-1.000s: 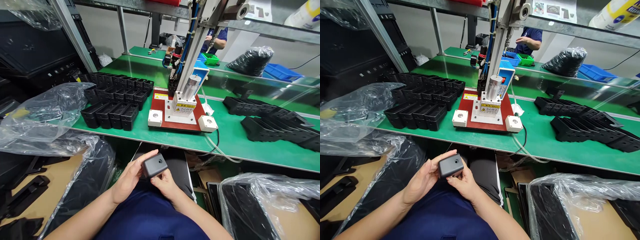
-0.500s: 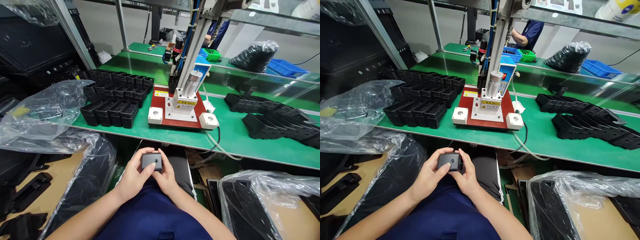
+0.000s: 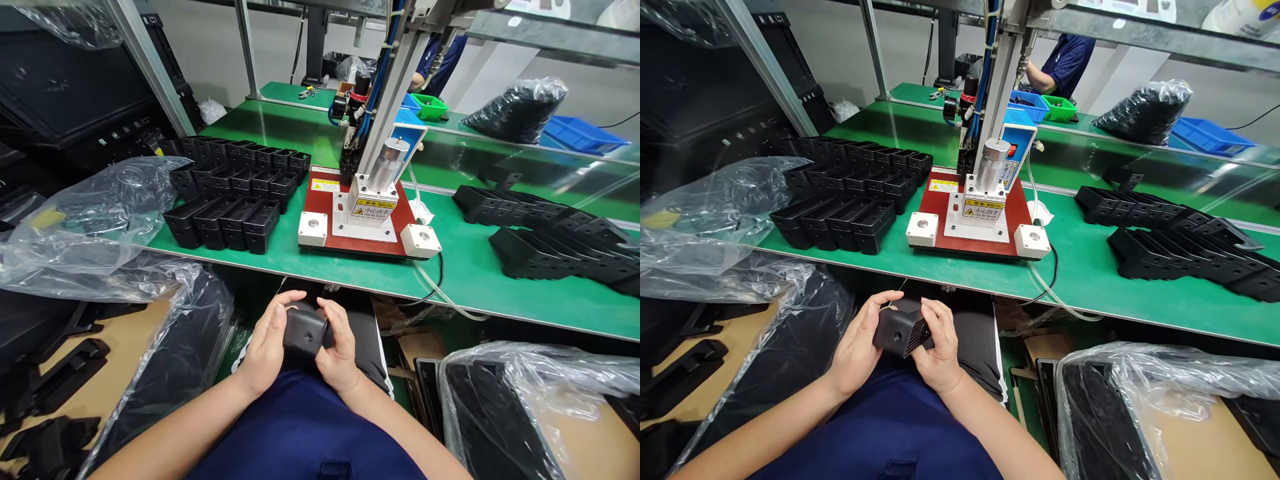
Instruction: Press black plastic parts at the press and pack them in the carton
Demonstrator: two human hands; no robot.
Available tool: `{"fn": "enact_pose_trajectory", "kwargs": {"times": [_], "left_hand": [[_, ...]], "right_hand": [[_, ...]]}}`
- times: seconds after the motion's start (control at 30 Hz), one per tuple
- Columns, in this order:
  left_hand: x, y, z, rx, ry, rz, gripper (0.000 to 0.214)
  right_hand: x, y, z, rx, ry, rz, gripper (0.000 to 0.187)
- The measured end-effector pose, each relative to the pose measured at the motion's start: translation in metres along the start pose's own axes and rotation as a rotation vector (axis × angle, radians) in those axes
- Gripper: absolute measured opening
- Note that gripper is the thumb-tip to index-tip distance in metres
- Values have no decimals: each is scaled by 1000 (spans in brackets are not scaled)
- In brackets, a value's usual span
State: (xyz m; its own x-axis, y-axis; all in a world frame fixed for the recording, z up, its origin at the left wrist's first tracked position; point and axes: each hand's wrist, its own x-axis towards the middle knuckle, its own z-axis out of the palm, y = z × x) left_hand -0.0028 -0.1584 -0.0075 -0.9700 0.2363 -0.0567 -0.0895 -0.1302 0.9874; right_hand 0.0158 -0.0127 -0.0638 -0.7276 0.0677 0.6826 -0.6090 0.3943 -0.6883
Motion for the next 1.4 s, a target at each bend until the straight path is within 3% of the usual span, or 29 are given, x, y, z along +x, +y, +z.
{"fn": "enact_pose_trajectory", "kwargs": {"times": [0.2, 0.5, 0.67, 0.8, 1.03, 1.4], "left_hand": [[2, -5, 0, -55, 40, -6, 42], [8, -4, -2, -60, 86, -14, 39], [6, 0, -2, -14, -3, 18, 39], [4, 4, 0, 121, -84, 68, 65], [0, 7, 1, 170, -264, 2, 71], [1, 4, -3, 303, -280, 53, 76]], "right_hand": [[-2, 0, -1, -70, 5, -53, 70], [0, 1, -1, -153, 22, -50, 60], [-1, 2, 1, -136, 12, -5, 57], [-3, 7, 0, -118, 13, 9, 53], [-7, 12, -1, -72, 7, 88, 44], [-6, 11, 0, -29, 34, 108, 47]]}}
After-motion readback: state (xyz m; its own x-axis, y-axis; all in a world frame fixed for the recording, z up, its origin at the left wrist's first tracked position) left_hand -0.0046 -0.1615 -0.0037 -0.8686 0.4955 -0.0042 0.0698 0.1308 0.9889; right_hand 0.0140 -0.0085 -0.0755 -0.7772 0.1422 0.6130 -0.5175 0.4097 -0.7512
